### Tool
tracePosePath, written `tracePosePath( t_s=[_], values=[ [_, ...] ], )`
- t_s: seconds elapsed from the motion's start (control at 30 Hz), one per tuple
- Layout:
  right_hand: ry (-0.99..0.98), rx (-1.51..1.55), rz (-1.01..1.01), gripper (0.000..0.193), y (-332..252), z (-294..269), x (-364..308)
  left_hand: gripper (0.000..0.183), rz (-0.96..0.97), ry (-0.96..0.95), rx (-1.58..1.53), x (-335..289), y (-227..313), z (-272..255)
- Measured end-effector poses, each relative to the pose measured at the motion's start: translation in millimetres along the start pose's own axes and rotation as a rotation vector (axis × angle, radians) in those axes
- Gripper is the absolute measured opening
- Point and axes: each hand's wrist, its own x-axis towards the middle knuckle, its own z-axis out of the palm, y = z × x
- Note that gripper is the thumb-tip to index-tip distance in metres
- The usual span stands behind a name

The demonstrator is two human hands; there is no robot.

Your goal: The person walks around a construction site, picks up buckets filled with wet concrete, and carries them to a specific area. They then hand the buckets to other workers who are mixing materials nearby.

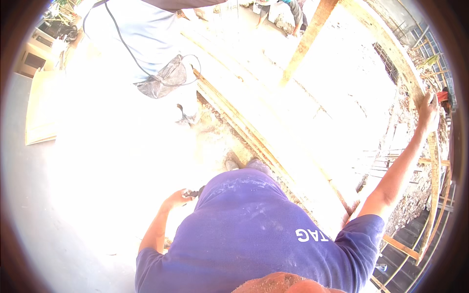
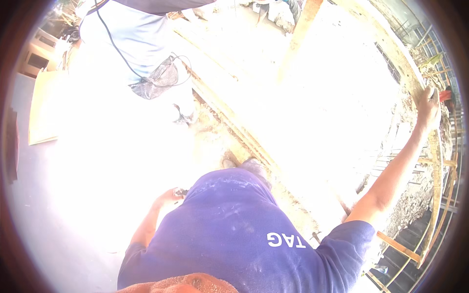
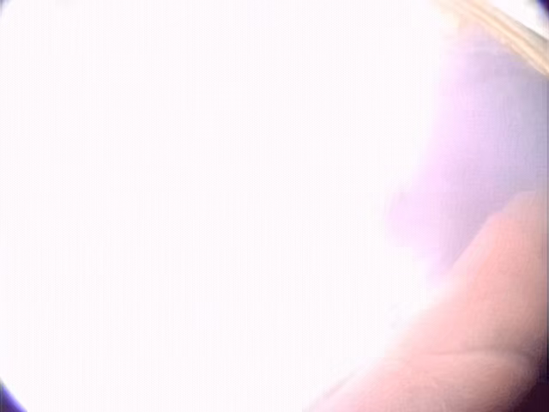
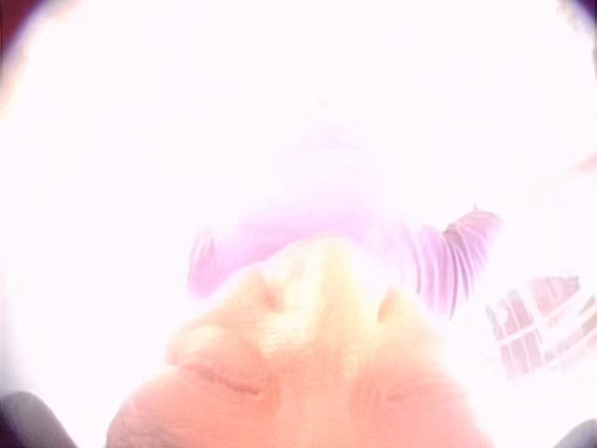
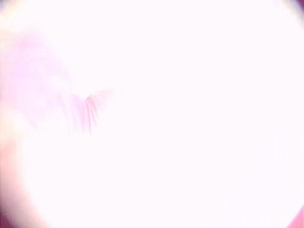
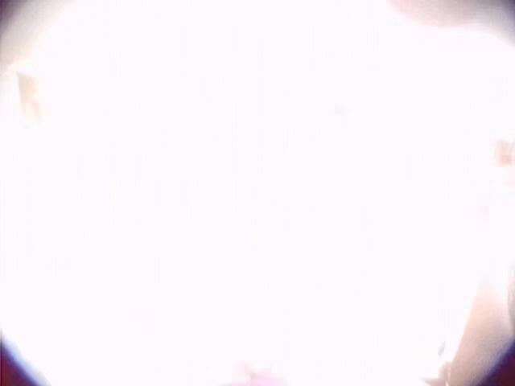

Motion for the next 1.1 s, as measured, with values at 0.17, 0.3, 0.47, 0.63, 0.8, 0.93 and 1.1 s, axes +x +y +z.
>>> tracePosePath(
  t_s=[0.17, 0.3, 0.47, 0.63, 0.8, 0.93, 1.1],
  values=[
    [-0.043, -0.096, 0.072, 0.062, 8, -28, -4, 0.058, -0.010, -0.189, 0.057, -82, 39, 0],
    [-0.029, -0.098, 0.043, 0.064, -4, -13, 11, 0.057, -0.049, -0.190, 0.016, -68, 60, -2],
    [-0.086, -0.107, 0.064, 0.065, -7, -17, 6, 0.055, 0.114, -0.200, -0.243, -37, 36, -8],
    [-0.071, -0.093, 0.067, 0.063, -15, -10, 4, 0.061, 0.175, -0.325, -0.821, 16, -30, 22],
    [-0.039, -0.094, 0.055, 0.061, -5, -22, 2, 0.066, 0.276, -0.104, -1.014, -23, 35, 44],
    [0.031, -0.041, -0.015, 0.058, 10, -5, 13, 0.060, 0.328, 0.078, -0.928, -9, 27, 64],
    [0.031, -0.057, 0.006, 0.057, 4, 1, 14, 0.060, 0.304, 0.013, -0.829, -12, 42, 58]
  ],
)
